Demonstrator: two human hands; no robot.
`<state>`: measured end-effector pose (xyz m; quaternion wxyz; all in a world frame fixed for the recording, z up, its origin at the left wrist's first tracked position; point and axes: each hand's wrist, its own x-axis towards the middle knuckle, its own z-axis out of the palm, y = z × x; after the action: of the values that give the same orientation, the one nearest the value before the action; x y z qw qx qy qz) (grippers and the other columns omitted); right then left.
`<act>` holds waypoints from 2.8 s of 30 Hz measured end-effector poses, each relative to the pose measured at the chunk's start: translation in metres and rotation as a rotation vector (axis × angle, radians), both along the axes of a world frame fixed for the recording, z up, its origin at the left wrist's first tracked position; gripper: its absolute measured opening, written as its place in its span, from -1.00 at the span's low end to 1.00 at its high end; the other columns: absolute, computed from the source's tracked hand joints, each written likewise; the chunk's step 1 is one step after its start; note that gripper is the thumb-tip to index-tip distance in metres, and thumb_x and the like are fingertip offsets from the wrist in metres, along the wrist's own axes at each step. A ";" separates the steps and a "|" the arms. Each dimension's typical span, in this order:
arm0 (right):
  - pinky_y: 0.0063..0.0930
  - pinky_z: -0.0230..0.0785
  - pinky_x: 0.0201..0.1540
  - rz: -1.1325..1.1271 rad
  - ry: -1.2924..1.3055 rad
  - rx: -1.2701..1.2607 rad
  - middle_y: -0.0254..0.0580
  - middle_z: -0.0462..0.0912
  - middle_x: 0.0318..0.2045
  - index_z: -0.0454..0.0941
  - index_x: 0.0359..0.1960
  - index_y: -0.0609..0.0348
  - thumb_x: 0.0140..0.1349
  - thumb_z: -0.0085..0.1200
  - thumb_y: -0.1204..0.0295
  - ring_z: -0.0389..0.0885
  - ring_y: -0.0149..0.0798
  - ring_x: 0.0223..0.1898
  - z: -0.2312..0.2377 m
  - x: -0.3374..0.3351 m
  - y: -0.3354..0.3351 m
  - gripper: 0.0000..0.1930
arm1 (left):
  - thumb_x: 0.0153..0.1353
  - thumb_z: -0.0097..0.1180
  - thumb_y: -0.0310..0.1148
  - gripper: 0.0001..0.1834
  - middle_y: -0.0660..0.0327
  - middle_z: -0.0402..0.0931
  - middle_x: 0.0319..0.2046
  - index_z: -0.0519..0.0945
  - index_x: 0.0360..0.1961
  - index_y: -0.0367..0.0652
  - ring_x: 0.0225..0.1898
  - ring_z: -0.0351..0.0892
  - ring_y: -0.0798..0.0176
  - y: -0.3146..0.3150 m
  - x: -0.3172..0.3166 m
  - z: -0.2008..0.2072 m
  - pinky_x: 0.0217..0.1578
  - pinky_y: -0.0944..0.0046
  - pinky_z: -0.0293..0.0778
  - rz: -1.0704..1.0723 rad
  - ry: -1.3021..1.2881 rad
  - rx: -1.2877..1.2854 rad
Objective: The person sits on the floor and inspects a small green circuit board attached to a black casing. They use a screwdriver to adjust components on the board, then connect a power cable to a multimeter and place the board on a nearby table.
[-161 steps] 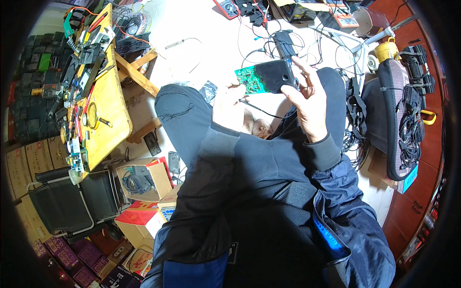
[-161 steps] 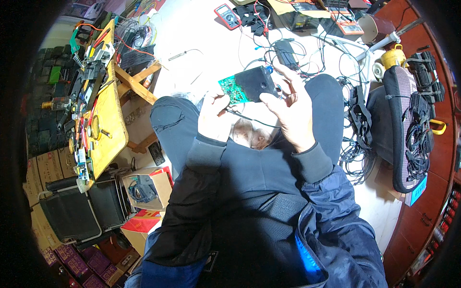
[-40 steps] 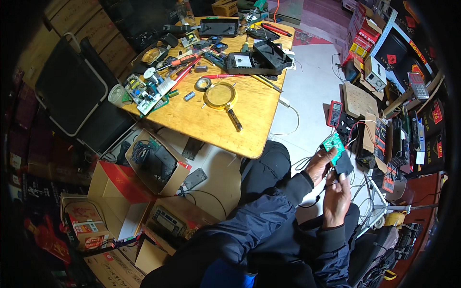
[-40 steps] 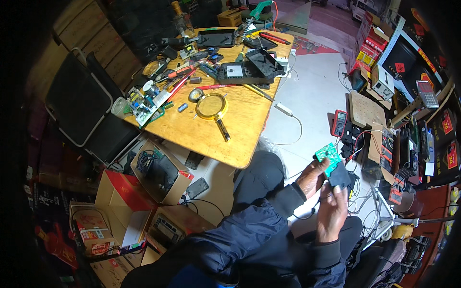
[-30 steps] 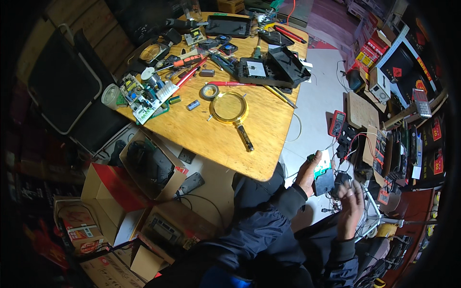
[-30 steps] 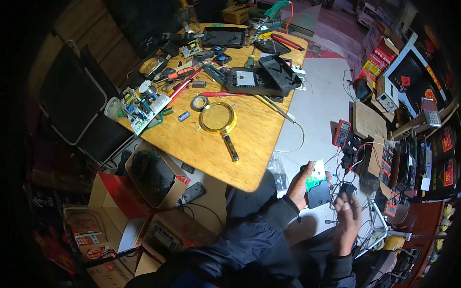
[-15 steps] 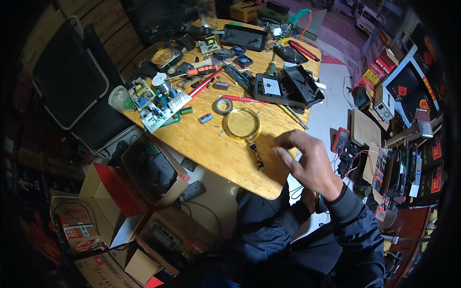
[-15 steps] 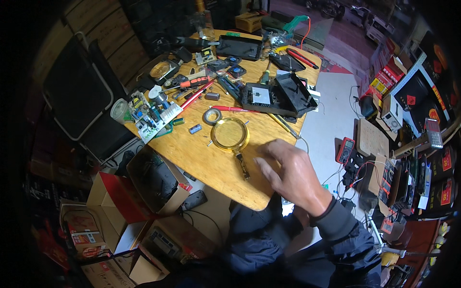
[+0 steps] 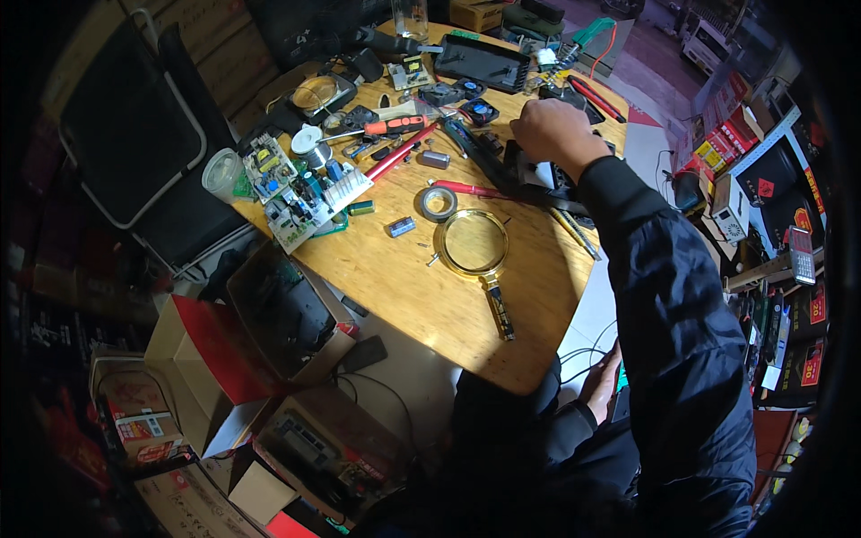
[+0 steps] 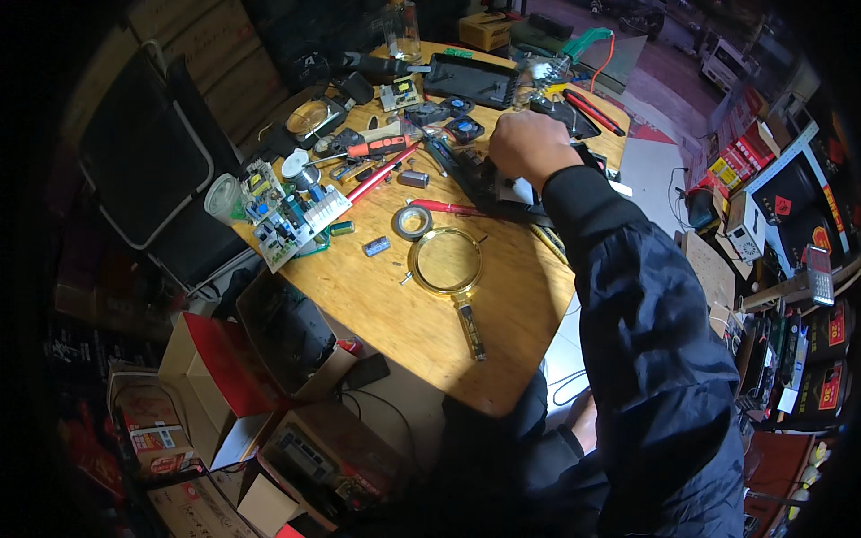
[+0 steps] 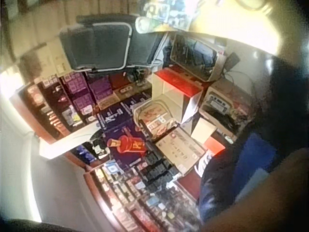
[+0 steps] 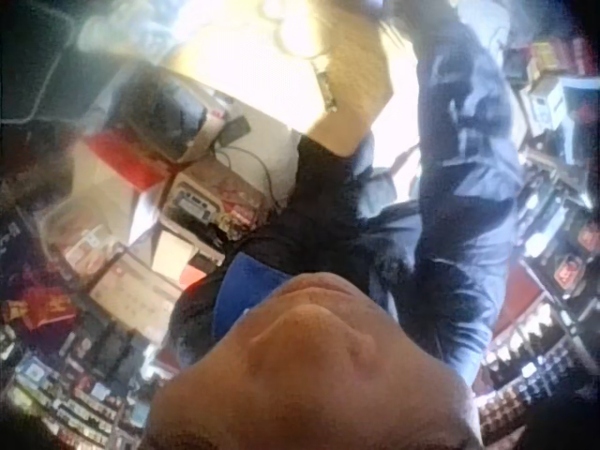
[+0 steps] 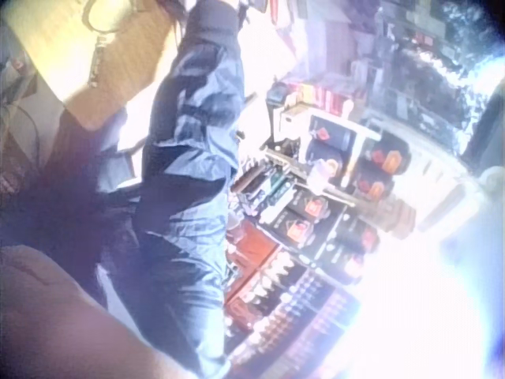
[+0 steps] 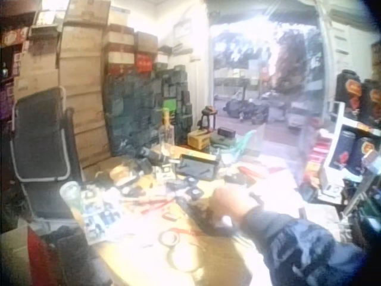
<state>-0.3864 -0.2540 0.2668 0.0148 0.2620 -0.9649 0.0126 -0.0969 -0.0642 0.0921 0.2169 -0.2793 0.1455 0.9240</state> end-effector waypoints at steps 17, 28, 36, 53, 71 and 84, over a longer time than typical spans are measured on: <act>-0.12 0.56 0.10 -0.054 -0.104 0.002 0.07 0.74 0.02 0.74 -0.04 0.23 0.30 0.03 0.36 0.71 0.07 0.09 -0.001 -0.005 -0.009 -0.67 | 0.50 -0.04 0.11 -0.32 0.18 0.38 0.35 0.36 0.42 -0.15 0.37 0.34 0.24 0.006 -0.003 -0.001 0.38 0.30 0.22 -0.049 -0.053 -0.088; -0.37 0.49 -0.11 -0.036 0.245 -0.938 -0.15 0.65 -0.28 0.52 -0.14 0.15 0.23 0.26 0.35 0.65 -0.26 -0.21 0.079 0.114 0.142 -0.75 | 0.54 -0.14 0.13 -0.44 0.13 0.63 -0.05 0.54 0.13 -0.17 0.00 0.65 0.17 0.002 -0.022 0.005 0.13 0.18 0.53 -0.032 0.138 0.147; -0.68 0.11 -0.60 -0.637 0.356 -1.673 -0.45 0.43 -0.49 0.56 -0.18 0.21 0.40 0.21 0.34 0.25 -0.62 -0.62 0.018 0.363 0.384 -0.81 | 0.51 -0.21 0.28 -0.26 0.00 0.65 -0.03 0.50 0.18 -0.26 -0.03 0.66 0.09 0.032 0.011 0.018 0.03 0.10 0.60 -0.316 0.319 0.302; -0.62 0.36 -0.42 -0.770 0.123 -1.325 -0.35 0.50 -0.40 0.51 -0.26 0.25 0.43 0.19 0.40 0.53 -0.51 -0.49 -0.061 0.513 0.379 -0.82 | 0.52 -0.36 0.32 -0.20 -0.01 0.68 -0.06 0.51 0.15 -0.27 -0.04 0.68 0.13 0.085 0.088 0.023 -0.01 0.14 0.65 -0.756 0.394 0.023; -0.40 0.64 -0.15 -0.886 0.300 -1.935 -0.04 0.68 -0.26 0.46 -0.27 0.31 0.34 0.25 0.59 0.75 -0.25 -0.27 -0.104 0.488 0.403 -0.84 | 0.54 -0.46 0.31 -0.21 0.04 0.62 -0.03 0.48 0.14 -0.23 0.01 0.66 0.10 0.120 0.097 0.016 0.07 0.08 0.62 -0.823 0.333 0.370; -0.50 0.53 -0.22 -0.963 0.397 -1.582 -0.16 0.67 -0.35 0.56 -0.35 0.32 0.27 0.28 0.54 0.65 -0.41 -0.34 -0.118 0.475 0.402 -0.87 | 0.54 -0.38 0.30 -0.26 0.03 0.58 0.06 0.45 0.18 -0.18 0.10 0.63 0.06 0.124 0.106 0.033 0.16 0.02 0.58 -0.751 0.326 0.221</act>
<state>0.0890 0.1475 0.1490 0.3556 -0.2529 -0.6605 0.6110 0.0091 0.0597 0.1254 0.5414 -0.0321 0.1695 0.8229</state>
